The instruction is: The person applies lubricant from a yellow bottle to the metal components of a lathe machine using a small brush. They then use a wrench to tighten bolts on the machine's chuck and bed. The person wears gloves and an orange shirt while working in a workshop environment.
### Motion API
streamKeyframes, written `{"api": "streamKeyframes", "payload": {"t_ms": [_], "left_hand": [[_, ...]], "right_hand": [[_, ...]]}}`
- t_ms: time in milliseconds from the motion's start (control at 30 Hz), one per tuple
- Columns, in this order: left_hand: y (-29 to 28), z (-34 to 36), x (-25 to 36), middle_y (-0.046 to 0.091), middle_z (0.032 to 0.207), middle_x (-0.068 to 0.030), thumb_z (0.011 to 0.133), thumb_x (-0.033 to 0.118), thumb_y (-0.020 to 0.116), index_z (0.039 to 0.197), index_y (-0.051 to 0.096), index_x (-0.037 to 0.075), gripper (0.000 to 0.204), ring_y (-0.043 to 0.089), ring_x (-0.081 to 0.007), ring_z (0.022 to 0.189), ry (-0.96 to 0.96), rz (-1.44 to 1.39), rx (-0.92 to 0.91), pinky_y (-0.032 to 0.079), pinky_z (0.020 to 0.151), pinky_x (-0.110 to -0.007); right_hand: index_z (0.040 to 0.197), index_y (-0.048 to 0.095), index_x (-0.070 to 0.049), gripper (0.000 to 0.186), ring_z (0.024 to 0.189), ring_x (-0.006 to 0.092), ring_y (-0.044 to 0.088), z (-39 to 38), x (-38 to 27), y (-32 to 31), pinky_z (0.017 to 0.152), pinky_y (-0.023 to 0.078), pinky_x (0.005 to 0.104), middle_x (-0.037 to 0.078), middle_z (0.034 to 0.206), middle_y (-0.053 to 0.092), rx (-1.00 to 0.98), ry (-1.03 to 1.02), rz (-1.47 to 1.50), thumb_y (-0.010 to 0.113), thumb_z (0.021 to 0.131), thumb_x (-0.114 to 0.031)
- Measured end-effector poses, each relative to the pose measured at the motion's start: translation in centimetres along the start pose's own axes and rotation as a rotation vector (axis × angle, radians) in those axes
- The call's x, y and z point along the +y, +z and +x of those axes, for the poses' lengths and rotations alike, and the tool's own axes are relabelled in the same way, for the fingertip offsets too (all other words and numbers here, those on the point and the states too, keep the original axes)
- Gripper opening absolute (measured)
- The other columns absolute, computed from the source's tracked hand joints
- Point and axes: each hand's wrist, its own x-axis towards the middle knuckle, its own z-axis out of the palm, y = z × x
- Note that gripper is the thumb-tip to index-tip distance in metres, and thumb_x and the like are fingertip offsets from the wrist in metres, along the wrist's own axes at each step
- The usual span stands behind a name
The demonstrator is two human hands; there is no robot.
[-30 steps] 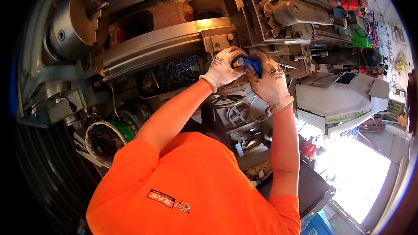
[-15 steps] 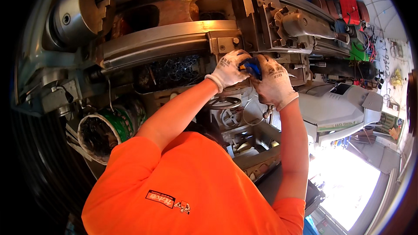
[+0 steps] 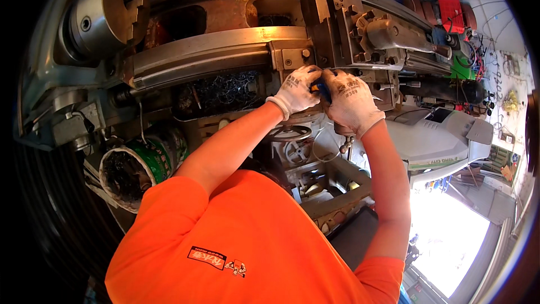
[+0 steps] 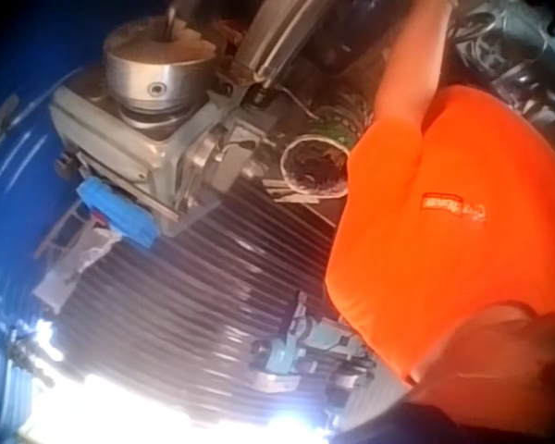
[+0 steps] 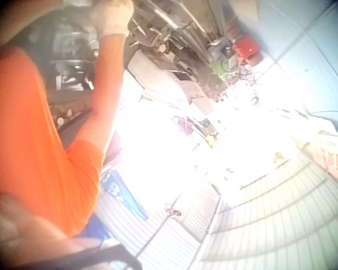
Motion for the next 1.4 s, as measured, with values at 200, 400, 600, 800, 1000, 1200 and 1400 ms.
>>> {"api": "streamKeyframes", "payload": {"t_ms": [200,400,600,800,1000,1200,1400], "left_hand": [[0.1,0.0,0.2,0.064,0.115,-0.0179,0.068,0.01,0.073,0.111,0.065,0.002,0.044,0.061,-0.0389,0.109,0.001,-0.027,-0.001,0.05,0.095,-0.043],[0.0,0.1,-0.2,0.064,0.116,-0.0192,0.067,0.008,0.073,0.11,0.066,0.002,0.044,0.061,-0.0388,0.11,0.026,0.009,0.011,0.051,0.094,-0.043],[0.5,0.0,-0.9,0.065,0.112,-0.0193,0.063,0.01,0.074,0.101,0.067,0.002,0.039,0.061,-0.0382,0.106,0.017,0.01,-0.01,0.051,0.093,-0.043],[0.9,-0.1,-0.4,0.064,0.114,-0.0204,0.063,0.013,0.076,0.105,0.067,0.003,0.044,0.06,-0.0405,0.108,0.051,-0.02,0.033,0.048,0.097,-0.045],[2.1,-0.5,-2.2,0.064,0.109,-0.0184,0.063,0.013,0.075,0.106,0.066,0.004,0.045,0.06,-0.0388,0.106,0.069,0.049,0.132,0.049,0.095,-0.043],[-0.1,0.5,1.1,0.07,0.1,-0.0132,0.076,0.023,0.085,0.097,0.07,0.007,0.03,0.066,-0.0306,0.097,-0.033,-0.032,0.021,0.053,0.09,-0.041],[0.2,0.6,0.2,0.071,0.101,-0.0111,0.076,0.014,0.084,0.099,0.069,0.008,0.028,0.068,-0.0284,0.092,0.145,-0.021,0.045,0.055,0.083,-0.038]], "right_hand": [[0.122,0.057,-0.004,0.043,0.103,0.0366,0.067,0.2,-0.2,-0.4,0.089,0.053,0.0451,0.02,0.104,0.068,-0.064,-0.003,-0.021,0.066,0.08,-0.013],[0.121,0.055,-0.003,0.044,0.106,0.04,0.064,0.9,-0.1,-0.5,0.091,0.052,0.047,0.023,0.108,0.066,-0.111,0.017,0.042,0.068,0.079,-0.011],[0.126,0.056,0.001,0.05,0.103,0.0401,0.064,1.0,0.0,-0.3,0.091,0.052,0.0461,0.023,0.107,0.066,-0.051,-0.067,0.079,0.063,0.078,-0.01],[0.128,0.053,-0.001,0.051,0.102,0.0416,0.064,1.4,0.5,0.2,0.091,0.051,0.0484,0.025,0.102,0.066,-0.11,-0.037,0.102,0.067,0.082,-0.016],[0.129,0.051,0.001,0.054,0.104,0.0419,0.063,1.1,0.7,1.2,0.091,0.05,0.0491,0.026,0.107,0.065,0.029,-0.064,0.125,0.069,0.081,-0.016],[0.106,0.059,0.0,0.026,0.087,0.0399,0.067,-3.0,2.9,-0.9,0.077,0.053,0.0451,0.022,0.091,0.068,0.354,0.101,0.664,0.068,0.088,-0.016],[0.107,0.062,0.0,0.012,0.07,0.0081,0.057,-8.3,3.7,5.5,0.061,0.05,0.0252,0.003,0.082,0.064,0.65,0.527,1.277,0.06,0.1,-0.01]]}}
